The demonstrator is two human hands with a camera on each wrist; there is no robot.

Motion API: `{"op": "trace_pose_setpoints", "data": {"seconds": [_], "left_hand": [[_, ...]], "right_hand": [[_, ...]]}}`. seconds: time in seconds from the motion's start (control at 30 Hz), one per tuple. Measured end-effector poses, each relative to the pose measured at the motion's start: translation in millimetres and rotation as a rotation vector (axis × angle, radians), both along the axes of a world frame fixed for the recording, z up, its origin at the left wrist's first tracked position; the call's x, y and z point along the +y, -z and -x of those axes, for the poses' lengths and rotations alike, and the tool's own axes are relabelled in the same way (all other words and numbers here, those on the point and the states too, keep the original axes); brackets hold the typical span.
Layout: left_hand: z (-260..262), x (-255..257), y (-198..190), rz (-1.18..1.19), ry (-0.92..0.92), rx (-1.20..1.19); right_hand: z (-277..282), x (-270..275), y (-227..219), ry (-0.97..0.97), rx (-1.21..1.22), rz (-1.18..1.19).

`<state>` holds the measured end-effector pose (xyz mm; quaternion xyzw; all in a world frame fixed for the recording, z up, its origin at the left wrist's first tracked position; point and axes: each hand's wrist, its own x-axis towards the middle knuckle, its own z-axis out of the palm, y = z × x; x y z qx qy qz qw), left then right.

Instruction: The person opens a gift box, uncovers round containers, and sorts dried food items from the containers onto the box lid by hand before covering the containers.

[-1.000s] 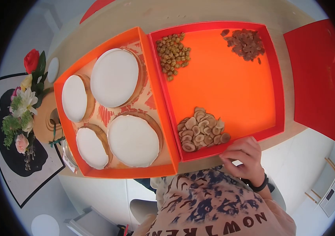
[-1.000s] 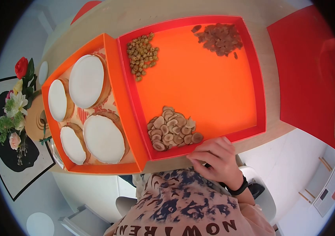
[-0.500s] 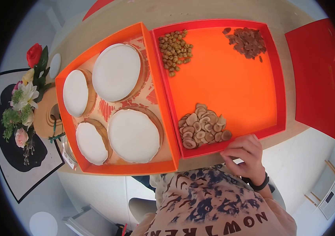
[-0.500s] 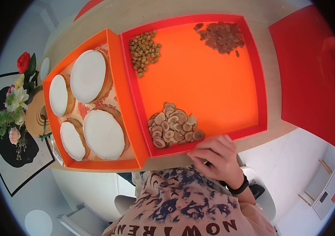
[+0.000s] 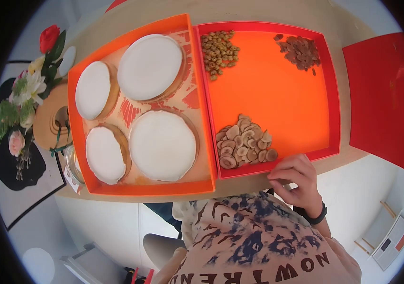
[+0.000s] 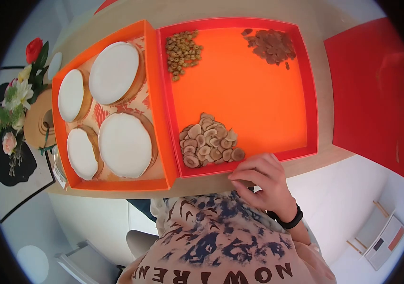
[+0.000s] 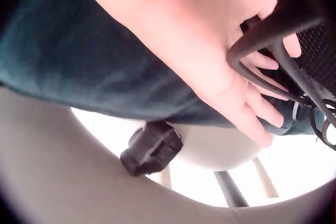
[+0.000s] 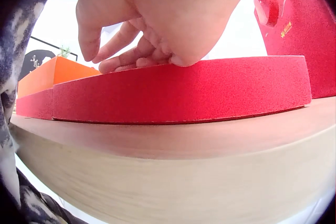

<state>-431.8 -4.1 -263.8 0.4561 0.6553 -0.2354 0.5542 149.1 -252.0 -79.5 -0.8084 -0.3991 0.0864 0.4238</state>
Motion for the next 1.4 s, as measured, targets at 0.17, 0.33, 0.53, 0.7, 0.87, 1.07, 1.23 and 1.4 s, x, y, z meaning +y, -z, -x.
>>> {"op": "trace_pose_setpoints", "data": {"seconds": [0.17, 0.33, 0.53, 0.7, 0.87, 1.07, 1.23, 1.4], "left_hand": [[25.7, -38.6, -5.8, -0.008, -0.106, 0.007], [48.8, -91.2, -11.1, -0.007, -0.226, 0.022], [55.6, -116.4, -15.0, -0.025, -0.309, 0.027], [66.0, -126.1, -22.3, -0.031, -0.347, 0.045], [86.9, -146.3, -36.5, -0.053, -0.409, 0.079], [102.4, -163.1, -46.5, -0.077, -0.464, 0.101], [113.4, -162.3, -51.6, -0.086, -0.478, 0.113], [119.3, -154.0, -46.6, -0.071, -0.465, 0.114]], "right_hand": [[0.4, 0.7, -1.2, -0.024, 0.002, 0.029], [0.9, 0.7, -1.7, -0.036, -0.004, 0.056], [1.8, 2.6, -1.2, -0.017, -0.009, 0.067], [3.0, 3.0, 0.1, -0.009, -0.044, 0.068], [2.7, 1.8, 2.2, -0.027, -0.036, 0.062], [2.4, 1.3, 2.4, -0.032, -0.049, 0.065], [5.4, 0.1, 2.9, -0.012, -0.063, 0.063], [6.6, -0.1, -0.5, -0.012, -0.053, 0.073]]}}
